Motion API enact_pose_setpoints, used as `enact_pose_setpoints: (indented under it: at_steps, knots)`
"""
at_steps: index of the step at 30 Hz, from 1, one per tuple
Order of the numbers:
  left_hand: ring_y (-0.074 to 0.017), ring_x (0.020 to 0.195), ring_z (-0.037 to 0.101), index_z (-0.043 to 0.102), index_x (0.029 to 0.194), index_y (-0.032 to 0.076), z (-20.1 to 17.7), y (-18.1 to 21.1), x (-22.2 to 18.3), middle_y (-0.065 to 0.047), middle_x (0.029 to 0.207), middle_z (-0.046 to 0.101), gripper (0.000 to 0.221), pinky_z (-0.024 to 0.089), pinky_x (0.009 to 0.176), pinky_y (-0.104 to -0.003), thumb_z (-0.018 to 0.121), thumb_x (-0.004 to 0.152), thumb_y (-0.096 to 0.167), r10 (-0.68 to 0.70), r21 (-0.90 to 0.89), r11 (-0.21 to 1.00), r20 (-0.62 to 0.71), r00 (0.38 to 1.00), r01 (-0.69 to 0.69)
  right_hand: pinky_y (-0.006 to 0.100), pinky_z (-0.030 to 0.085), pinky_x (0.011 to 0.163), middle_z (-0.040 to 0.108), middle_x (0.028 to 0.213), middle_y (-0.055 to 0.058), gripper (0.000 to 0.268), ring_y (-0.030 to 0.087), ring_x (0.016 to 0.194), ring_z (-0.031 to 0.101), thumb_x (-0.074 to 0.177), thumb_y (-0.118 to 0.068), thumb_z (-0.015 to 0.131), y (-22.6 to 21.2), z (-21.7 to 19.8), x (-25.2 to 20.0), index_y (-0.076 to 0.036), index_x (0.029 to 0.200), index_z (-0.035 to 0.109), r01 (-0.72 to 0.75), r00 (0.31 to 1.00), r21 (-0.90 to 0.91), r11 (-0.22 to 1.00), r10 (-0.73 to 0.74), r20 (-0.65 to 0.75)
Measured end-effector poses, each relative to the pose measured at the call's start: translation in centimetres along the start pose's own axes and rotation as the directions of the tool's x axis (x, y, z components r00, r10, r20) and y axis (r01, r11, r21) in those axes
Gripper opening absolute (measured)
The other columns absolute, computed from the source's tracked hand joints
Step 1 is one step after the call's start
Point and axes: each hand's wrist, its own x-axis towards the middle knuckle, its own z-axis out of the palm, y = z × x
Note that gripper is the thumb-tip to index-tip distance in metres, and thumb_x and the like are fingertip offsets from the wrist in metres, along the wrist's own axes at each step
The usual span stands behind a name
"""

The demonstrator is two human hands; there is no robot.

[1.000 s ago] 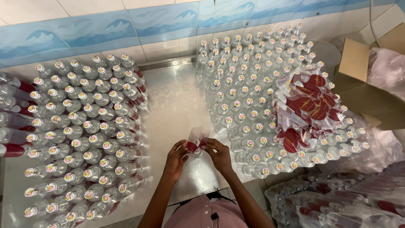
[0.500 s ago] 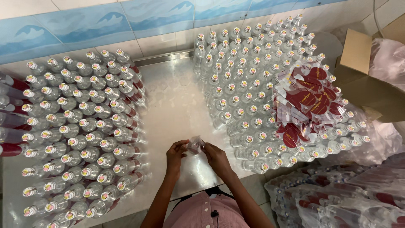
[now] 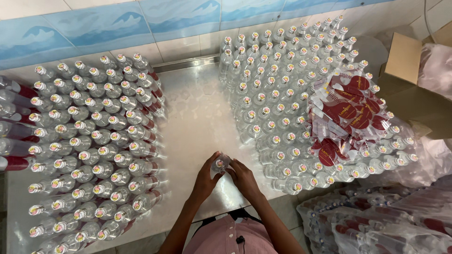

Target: The person repeatedly picks up a clear plastic bottle from a large group on the table, wraps a red and white label around its neck, and places the labeled bottle into a separate group. This process is repeated continuously throughout the video.

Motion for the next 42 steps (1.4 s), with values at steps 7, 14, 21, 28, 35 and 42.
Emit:
enact_pose_setpoints:
  at_steps: [7,14,21,28,35,42]
  knots:
    - [-0.0381,0.149,0.055,0.032,0.176,0.018,0.5,-1.1,0.0,-0.018,0.165,0.053,0.089,0.042,0.128,-0.049,0.079,0.101,0.023,-0.040,0.082,0.996,-0.054,0.998,0.044,0.047,0.065,0.100,0.081,0.131,0.008,0.053,0.031,0.124,0.074,0.104,-0.026,0.076,1.2,1.1,-1.1,-0.022,0.155,0.063,-0.134,0.991,0.107,0.985,0.132,0.025]
    - [-0.0251,0.155,0.051,0.034,0.175,0.020,1.4,-5.7,1.1,-0.006,0.168,0.055,0.093,0.033,0.135,-0.040,0.083,0.097,0.015,-0.140,0.069,0.987,-0.045,0.989,0.143,0.051,0.048,0.122,0.063,0.158,0.018,0.083,0.039,0.147,0.056,0.096,-0.015,0.083,-1.3,-0.1,0.1,-0.013,0.169,0.044,-0.232,0.967,0.288,0.929,0.190,0.168]
    - [-0.0297,0.156,0.051,0.029,0.177,0.013,2.8,-9.7,1.1,-0.016,0.167,0.055,0.093,0.025,0.139,-0.038,0.075,0.097,0.000,-0.138,0.157,0.976,-0.072,0.988,0.148,0.053,0.041,0.129,0.059,0.162,0.020,0.098,0.042,0.152,0.052,0.087,-0.017,0.090,-1.5,3.3,1.3,-0.007,0.170,0.039,-0.294,0.952,0.347,0.891,0.239,0.194]
    - [-0.0329,0.159,0.044,0.045,0.168,0.011,0.2,-2.8,-1.4,-0.012,0.167,0.054,0.078,0.040,0.131,-0.045,0.056,0.095,-0.012,-0.090,-0.211,0.976,-0.136,0.987,0.060,0.048,0.045,0.127,0.064,0.157,0.014,0.084,0.036,0.148,0.058,0.089,-0.018,0.089,-0.1,4.6,0.9,-0.011,0.163,0.049,-0.355,0.933,0.355,0.865,0.306,0.188]
    - [-0.0337,0.155,0.049,0.054,0.158,0.007,1.6,-1.4,-0.5,-0.015,0.163,0.056,0.053,0.041,0.130,-0.046,0.067,0.109,0.019,0.087,0.070,0.995,-0.140,0.986,-0.078,0.052,0.048,0.124,0.066,0.153,0.017,0.083,0.041,0.144,0.060,0.087,-0.012,0.087,-1.6,3.7,1.6,-0.013,0.161,0.050,-0.388,0.920,0.366,0.846,0.331,0.211]
    - [-0.0303,0.151,0.055,0.058,0.153,0.009,1.7,-2.1,0.0,-0.011,0.159,0.059,0.052,0.047,0.126,-0.043,0.069,0.109,0.034,0.106,0.177,0.981,-0.117,0.988,-0.084,0.054,0.051,0.120,0.068,0.149,0.019,0.082,0.043,0.142,0.062,0.086,-0.012,0.088,-0.7,4.4,1.4,-0.015,0.160,0.053,-0.389,0.920,0.382,0.839,0.332,0.207]
